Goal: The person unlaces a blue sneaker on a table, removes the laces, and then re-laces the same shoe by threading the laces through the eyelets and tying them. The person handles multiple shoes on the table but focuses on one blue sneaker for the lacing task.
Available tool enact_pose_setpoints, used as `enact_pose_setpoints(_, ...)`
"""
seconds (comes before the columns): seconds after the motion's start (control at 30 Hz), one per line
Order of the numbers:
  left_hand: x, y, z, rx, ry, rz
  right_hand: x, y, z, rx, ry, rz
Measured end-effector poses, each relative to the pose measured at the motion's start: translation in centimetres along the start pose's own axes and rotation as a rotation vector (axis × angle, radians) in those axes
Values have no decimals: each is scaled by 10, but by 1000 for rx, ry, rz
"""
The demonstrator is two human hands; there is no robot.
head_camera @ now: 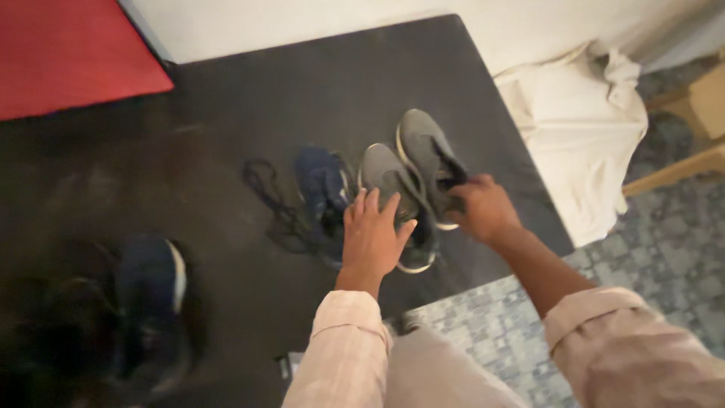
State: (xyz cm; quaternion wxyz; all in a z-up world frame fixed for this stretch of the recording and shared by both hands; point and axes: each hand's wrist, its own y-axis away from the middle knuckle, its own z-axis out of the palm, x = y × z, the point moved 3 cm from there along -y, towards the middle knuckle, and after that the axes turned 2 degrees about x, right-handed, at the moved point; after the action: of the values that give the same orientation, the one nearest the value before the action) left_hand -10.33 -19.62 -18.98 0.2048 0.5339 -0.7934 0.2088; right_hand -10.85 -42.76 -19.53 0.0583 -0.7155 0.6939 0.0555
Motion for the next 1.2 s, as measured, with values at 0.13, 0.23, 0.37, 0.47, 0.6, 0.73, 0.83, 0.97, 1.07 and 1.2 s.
enact_pose_setpoints(0.13,41,-5,22,-140,55,-251,13,0,1,-102,-54,-108)
enact_pose_setpoints(0.23,60,-10,31,-141,20,-434,20,-8,3,-122,-101,-161)
enact_pose_setpoints(0.37,74,-4,39,-97,-144,-582,37,-1,-1,-193,-88,-146)
enact_pose_setpoints(0.47,79,6,42,-152,-100,-708,49,-1,-9,-166,-80,-182)
enact_pose_setpoints(0.6,79,7,50,-210,-76,-714,70,8,-17,-105,-128,-206)
enact_pose_setpoints(0.73,75,4,56,-161,-130,-689,92,19,-15,-141,-103,-121)
enact_pose_setpoints(0.83,68,4,59,-147,-130,-686,103,21,-13,-159,-69,-84)
enact_pose_setpoints(0.97,65,6,61,-112,-101,-709,102,18,-14,-131,104,-185)
enact_pose_setpoints(1.07,59,4,59,-104,-74,-768,92,7,-11,-227,272,-160)
enact_pose_setpoints(1.2,58,10,49,18,-128,-729,89,8,-14,-288,297,-77)
